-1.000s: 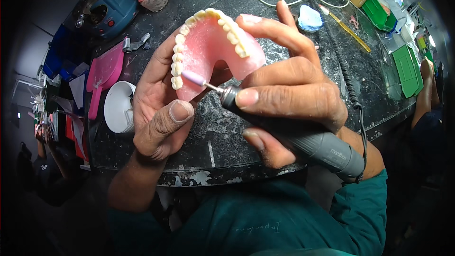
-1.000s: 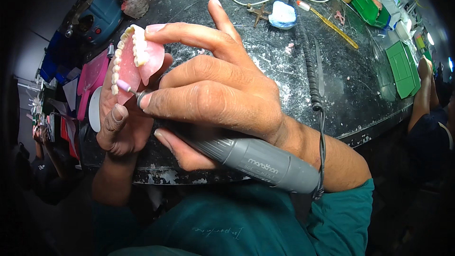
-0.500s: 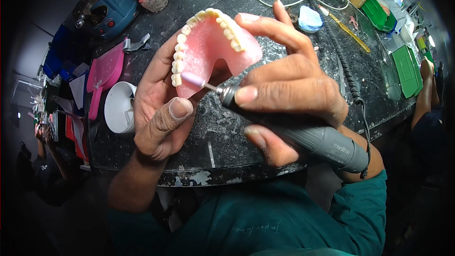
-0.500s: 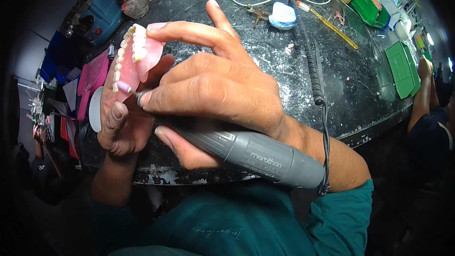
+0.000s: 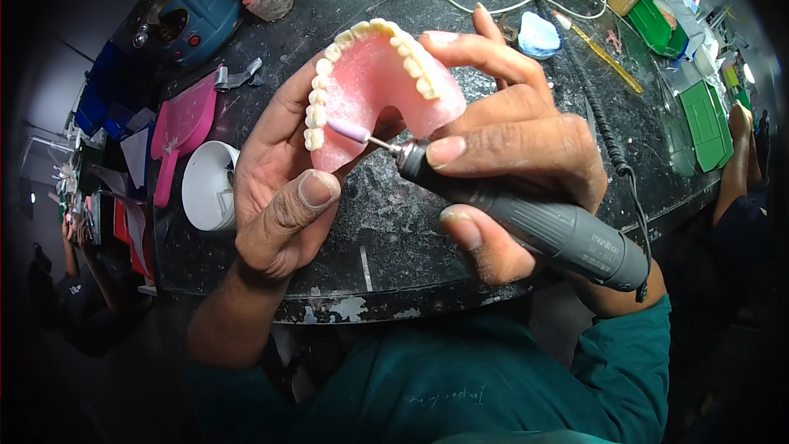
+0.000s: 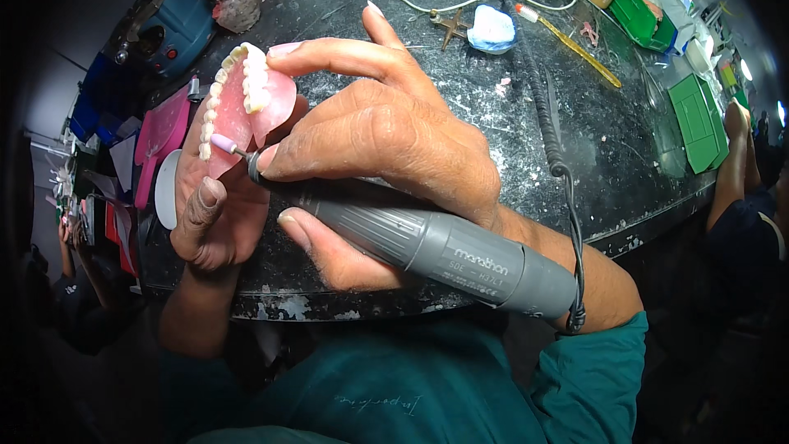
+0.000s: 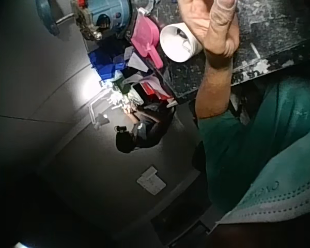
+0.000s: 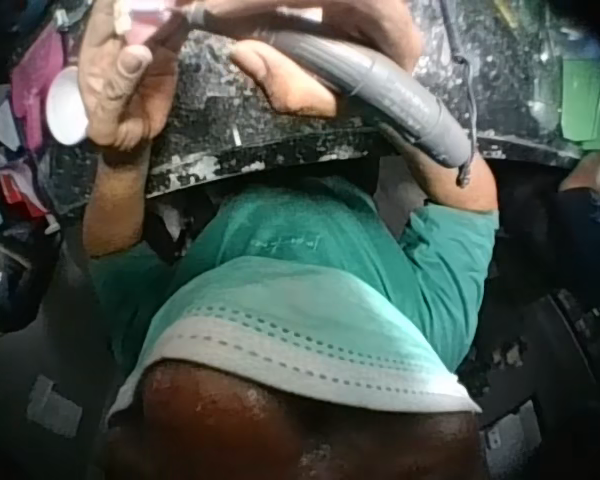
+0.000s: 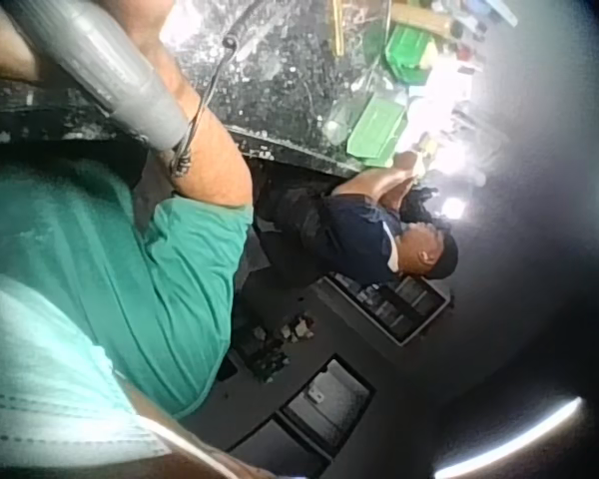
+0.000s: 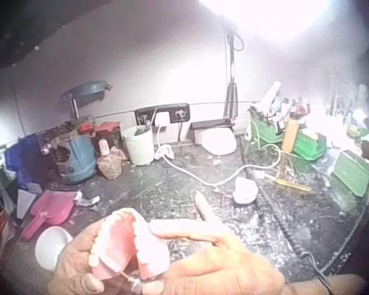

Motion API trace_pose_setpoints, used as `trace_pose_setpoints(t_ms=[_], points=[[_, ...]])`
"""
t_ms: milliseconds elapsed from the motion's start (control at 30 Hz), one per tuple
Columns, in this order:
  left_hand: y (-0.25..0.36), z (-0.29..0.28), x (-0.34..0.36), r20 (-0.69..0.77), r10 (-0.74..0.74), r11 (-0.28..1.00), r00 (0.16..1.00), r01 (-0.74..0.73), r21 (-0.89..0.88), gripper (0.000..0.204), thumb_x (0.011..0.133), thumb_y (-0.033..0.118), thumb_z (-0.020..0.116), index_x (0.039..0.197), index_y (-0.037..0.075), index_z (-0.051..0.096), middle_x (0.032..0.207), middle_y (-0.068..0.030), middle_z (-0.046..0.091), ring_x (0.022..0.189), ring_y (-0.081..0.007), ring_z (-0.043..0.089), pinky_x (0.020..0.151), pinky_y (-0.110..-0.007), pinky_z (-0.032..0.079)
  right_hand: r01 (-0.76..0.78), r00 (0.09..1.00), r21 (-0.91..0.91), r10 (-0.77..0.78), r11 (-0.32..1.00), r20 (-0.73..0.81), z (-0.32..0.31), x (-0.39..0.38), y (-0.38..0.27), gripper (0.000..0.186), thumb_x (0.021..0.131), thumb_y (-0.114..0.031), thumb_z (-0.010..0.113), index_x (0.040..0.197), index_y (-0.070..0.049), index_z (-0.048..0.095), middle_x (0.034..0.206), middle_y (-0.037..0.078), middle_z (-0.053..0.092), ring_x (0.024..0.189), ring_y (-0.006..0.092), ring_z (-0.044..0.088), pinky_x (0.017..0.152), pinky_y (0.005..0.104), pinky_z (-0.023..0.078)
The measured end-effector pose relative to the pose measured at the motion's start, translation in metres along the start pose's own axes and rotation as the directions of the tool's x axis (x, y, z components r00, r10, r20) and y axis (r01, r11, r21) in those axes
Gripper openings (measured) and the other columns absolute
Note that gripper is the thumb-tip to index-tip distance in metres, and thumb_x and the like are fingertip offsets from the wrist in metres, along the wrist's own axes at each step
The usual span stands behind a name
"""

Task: The person grinds and polishes a denture using a handheld rotary tool, turning the denture by hand to work along the teeth and base.

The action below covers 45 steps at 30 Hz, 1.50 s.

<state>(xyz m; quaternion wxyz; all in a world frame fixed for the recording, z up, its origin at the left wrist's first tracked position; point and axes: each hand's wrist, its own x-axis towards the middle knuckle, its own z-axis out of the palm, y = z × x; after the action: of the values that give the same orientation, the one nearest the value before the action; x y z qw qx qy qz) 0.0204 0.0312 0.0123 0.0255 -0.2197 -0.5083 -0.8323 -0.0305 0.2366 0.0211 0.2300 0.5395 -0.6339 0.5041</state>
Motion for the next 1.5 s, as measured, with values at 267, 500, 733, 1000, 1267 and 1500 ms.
trace_pose_setpoints(t_ms=[267, 500, 733, 1000, 1267, 1500], points=[[-0.001, -0.003, 0.000, 0.007, 0.020, 0.999, 1.000, -0.020, 0.030, 0.080, 0.085, 0.018, 0.064, 0.145, -0.012, 0.019, 0.148, -0.0265, 0.031, 0.138, -0.0330, 0.035, 0.112, -0.050, 0.031, 0.019, 1.000, 0.011, -0.019, 1.000, 0.018, 0.000, 0.000, 0.001, 0.034, 0.077, -0.025, 0.075, 0.103, -0.008, 0.061, 0.090, 0.010, 0.065, 0.122, 0.0440, 0.051, 0.112, 0.0651, 0.015], [-0.002, -0.005, 0.000, 0.012, 0.003, 1.000, 1.000, -0.003, -0.003, 0.079, 0.087, 0.018, 0.063, 0.145, -0.012, 0.019, 0.148, -0.0262, 0.031, 0.137, -0.0329, 0.036, 0.112, -0.051, 0.031, 0.004, 0.994, -0.008, -0.003, 1.000, 0.109, -0.004, 0.004, -0.003, 0.032, 0.076, -0.022, 0.074, 0.101, -0.008, 0.062, 0.091, 0.010, 0.065, 0.122, 0.0444, 0.051, 0.112, 0.0648, 0.015], [-0.003, -0.005, 0.001, 0.022, -0.006, 1.000, 1.000, 0.006, -0.006, 0.079, 0.087, 0.018, 0.062, 0.145, -0.013, 0.018, 0.148, -0.0261, 0.031, 0.137, -0.0335, 0.036, 0.112, -0.051, 0.030, 0.000, 1.000, 0.015, 0.000, 1.000, 0.028, 0.001, 0.001, 0.001, 0.033, 0.077, -0.023, 0.074, 0.103, -0.008, 0.061, 0.092, 0.010, 0.065, 0.121, 0.0443, 0.052, 0.111, 0.0642, 0.017], [-0.001, -0.004, 0.002, 0.010, -0.017, 1.000, 1.000, 0.017, -0.019, 0.082, 0.087, 0.020, 0.065, 0.144, -0.013, 0.018, 0.146, -0.0255, 0.034, 0.136, -0.0318, 0.037, 0.113, -0.049, 0.029, 0.025, 0.998, -0.022, -0.027, 0.999, -0.056, 0.006, -0.002, 0.005, 0.037, 0.077, -0.019, 0.074, 0.108, -0.007, 0.058, 0.094, 0.011, 0.065, 0.119, 0.0446, 0.054, 0.111, 0.0634, 0.019], [-0.004, -0.002, 0.000, -0.025, -0.022, 0.999, 0.999, 0.021, -0.030, 0.081, 0.087, 0.020, 0.066, 0.144, -0.013, 0.019, 0.146, -0.0253, 0.035, 0.136, -0.0317, 0.038, 0.114, -0.047, 0.029, 0.100, 0.992, -0.103, -0.107, 0.990, -0.060, 0.010, -0.004, 0.011, 0.039, 0.074, -0.015, 0.076, 0.109, -0.007, 0.060, 0.095, 0.011, 0.064, 0.117, 0.0449, 0.055, 0.110, 0.0637, 0.023], [-0.006, -0.005, 0.002, 0.024, -0.008, 0.998, 1.000, 0.009, -0.057, 0.075, 0.090, 0.017, 0.062, 0.144, -0.013, 0.020, 0.145, -0.0252, 0.036, 0.136, -0.0316, 0.038, 0.115, -0.045, 0.025, 0.070, 0.995, -0.082, -0.075, 0.994, -0.067, 0.010, -0.003, 0.009, 0.035, 0.076, -0.014, 0.075, 0.107, -0.005, 0.061, 0.094, 0.012, 0.064, 0.117, 0.0452, 0.055, 0.109, 0.0632, 0.025]])
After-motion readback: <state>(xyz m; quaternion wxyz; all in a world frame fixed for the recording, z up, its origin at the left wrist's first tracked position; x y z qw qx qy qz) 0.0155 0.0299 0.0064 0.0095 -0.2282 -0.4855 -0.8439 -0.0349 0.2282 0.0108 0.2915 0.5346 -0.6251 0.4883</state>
